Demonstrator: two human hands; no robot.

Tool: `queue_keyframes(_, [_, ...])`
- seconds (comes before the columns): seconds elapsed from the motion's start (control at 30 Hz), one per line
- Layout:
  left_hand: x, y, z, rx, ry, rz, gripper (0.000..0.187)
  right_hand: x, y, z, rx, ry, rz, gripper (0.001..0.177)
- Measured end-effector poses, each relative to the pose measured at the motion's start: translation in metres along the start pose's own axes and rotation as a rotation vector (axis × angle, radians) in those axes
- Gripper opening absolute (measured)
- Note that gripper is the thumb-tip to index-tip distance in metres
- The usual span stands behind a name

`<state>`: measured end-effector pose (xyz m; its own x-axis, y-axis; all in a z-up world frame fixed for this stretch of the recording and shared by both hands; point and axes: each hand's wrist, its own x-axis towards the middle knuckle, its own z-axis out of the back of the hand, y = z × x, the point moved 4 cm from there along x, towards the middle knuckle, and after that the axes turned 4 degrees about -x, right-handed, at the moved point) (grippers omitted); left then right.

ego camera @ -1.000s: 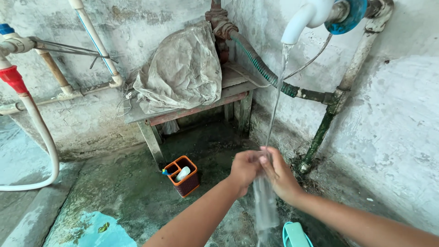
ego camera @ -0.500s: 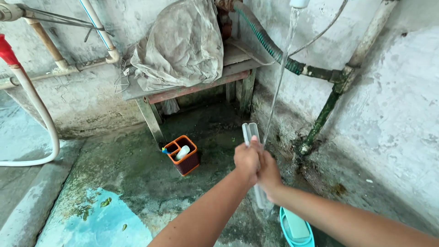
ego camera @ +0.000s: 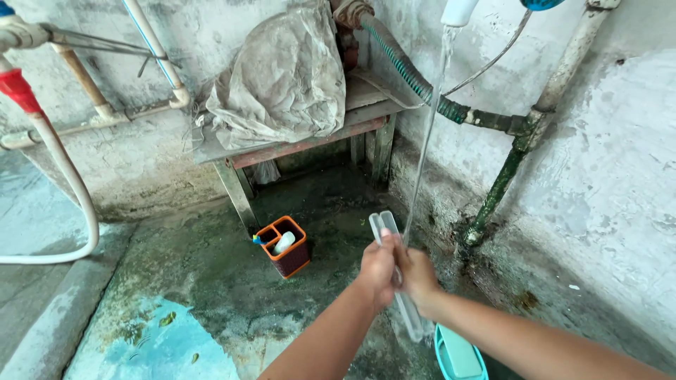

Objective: Cleaning a plastic toothbrush holder and associated brushes using water from an outdoor tap and scrub brushes.

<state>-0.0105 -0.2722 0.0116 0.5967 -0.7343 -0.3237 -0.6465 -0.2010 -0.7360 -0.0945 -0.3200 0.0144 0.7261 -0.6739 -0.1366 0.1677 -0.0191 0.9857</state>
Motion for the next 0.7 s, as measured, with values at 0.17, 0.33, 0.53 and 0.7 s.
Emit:
queue_keyframes(0.17, [-0.028,-0.031,0.011,0.002,-0.025,0.136,0.045,-0.048,0.013,-0.001,0.042,0.123,-0.056,0.034])
queue_keyframes(0.33, [-0.044,-0.049,0.01,-0.168,-0.007,0.104,0.048,-0.085,0.047,0.002,0.139,0.226,-0.309,0.031])
queue_keyframes(0.53, [-0.017,-0.043,0.033,-0.2,-0.037,0.113,0.045,-0.007,0.031,0.022,-0.278,0.132,-0.168,0.029])
queue_keyframes(0.7, [-0.013,-0.061,0.064,-0.348,0.006,-0.035,0.044,0.029,0.037,0.034,-0.123,0.12,-0.237,0.018])
